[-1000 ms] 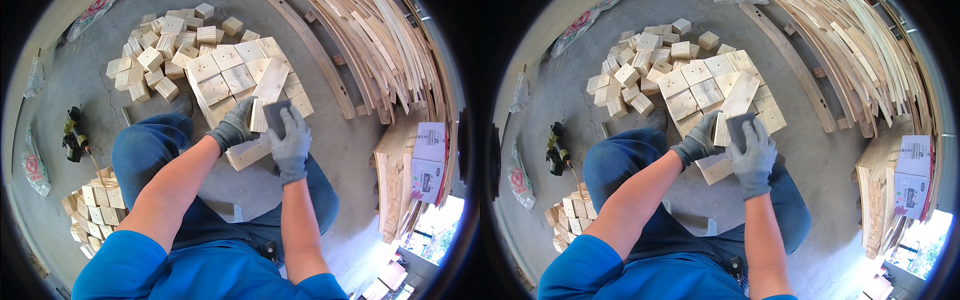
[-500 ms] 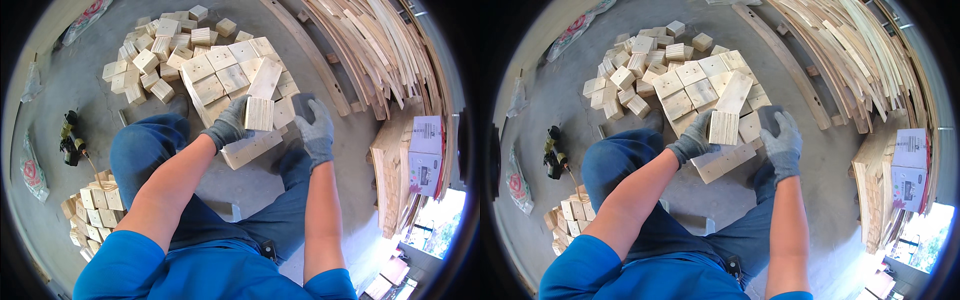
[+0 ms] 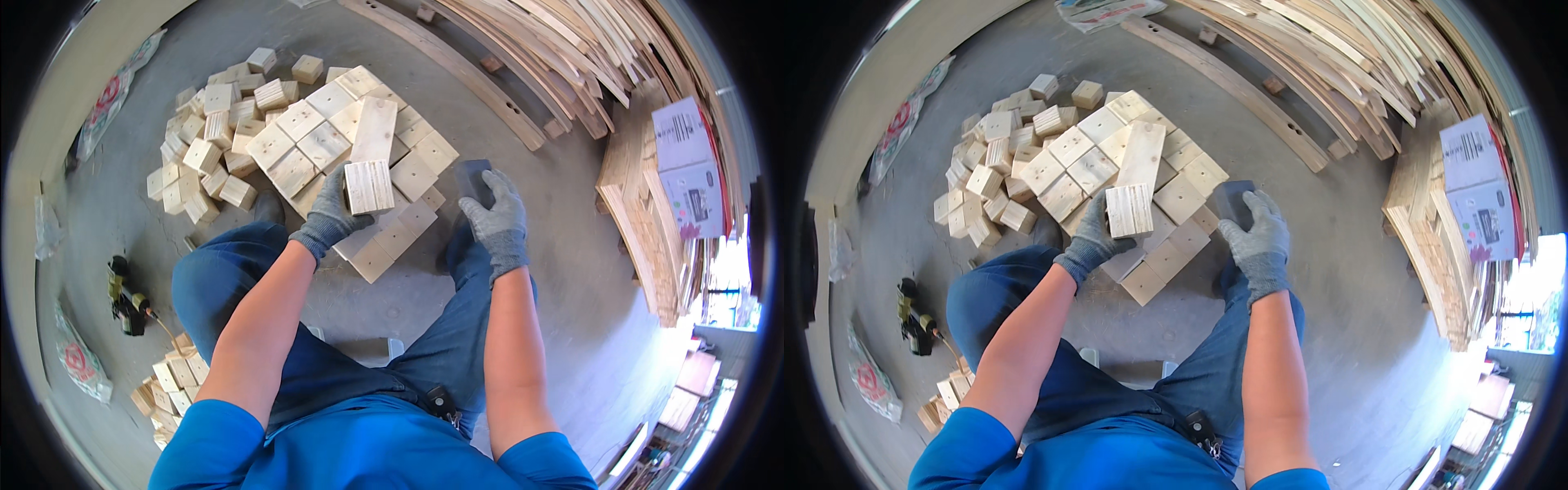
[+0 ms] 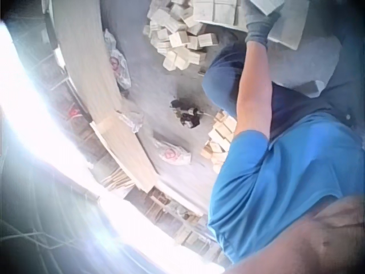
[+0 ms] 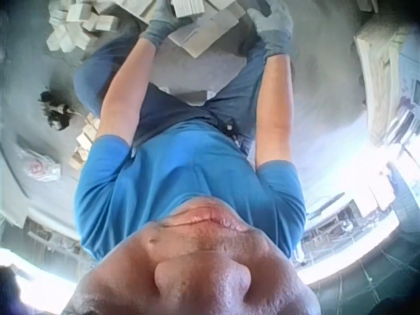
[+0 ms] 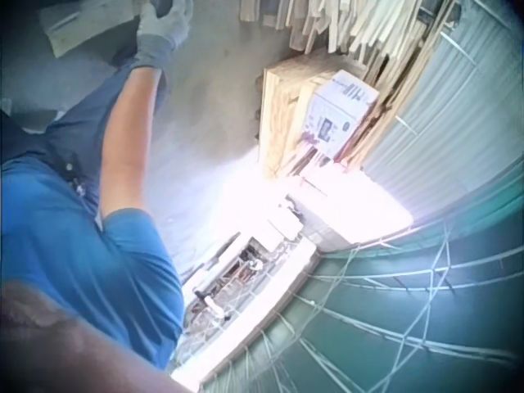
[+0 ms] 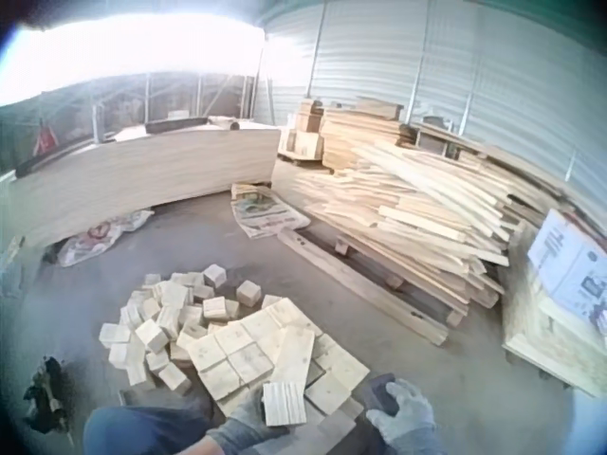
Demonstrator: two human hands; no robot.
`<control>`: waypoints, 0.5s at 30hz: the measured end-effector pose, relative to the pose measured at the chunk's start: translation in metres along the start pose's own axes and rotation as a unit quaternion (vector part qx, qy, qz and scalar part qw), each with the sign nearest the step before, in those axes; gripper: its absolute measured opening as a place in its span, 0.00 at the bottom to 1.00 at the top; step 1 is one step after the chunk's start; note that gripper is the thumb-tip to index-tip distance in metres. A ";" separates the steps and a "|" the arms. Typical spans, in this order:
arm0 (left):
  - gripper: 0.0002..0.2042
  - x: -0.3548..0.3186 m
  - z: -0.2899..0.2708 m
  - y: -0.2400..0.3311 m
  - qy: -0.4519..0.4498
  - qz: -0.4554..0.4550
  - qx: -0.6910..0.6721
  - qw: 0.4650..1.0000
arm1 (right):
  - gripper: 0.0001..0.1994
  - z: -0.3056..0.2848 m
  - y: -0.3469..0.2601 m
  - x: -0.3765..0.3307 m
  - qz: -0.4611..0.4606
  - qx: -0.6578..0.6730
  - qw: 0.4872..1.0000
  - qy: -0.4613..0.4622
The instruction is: The person sits on a low stool and sands small wooden blocks one by one using a sanding block. They pick up each block, rub its surfaces, and place it back into a pile on the floor.
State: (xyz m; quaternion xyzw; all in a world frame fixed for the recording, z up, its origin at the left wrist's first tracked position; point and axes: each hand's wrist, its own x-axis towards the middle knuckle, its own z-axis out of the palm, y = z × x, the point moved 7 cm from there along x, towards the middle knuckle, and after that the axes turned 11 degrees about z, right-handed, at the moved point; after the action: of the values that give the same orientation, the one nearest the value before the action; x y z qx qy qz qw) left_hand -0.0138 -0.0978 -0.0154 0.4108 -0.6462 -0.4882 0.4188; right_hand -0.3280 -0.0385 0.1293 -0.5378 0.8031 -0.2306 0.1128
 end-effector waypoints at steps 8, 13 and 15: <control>0.74 -0.003 -0.018 0.009 -0.031 -0.013 0.047 0.998 | 0.33 0.001 -0.013 0.002 0.009 -0.011 1.000 -0.013; 0.66 0.013 -0.024 0.049 -0.045 0.065 0.160 0.984 | 0.26 -0.017 -0.018 -0.002 -0.068 0.084 0.993 0.038; 0.64 0.010 -0.029 0.068 -0.064 0.095 0.215 0.970 | 0.21 -0.015 -0.026 0.000 -0.075 0.117 0.990 0.033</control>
State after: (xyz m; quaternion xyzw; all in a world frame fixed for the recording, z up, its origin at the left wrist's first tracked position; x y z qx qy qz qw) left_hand 0.0020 -0.1033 0.0570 0.3962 -0.7975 -0.3210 0.3226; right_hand -0.3137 -0.0432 0.1556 -0.5718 0.7309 -0.3489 0.1308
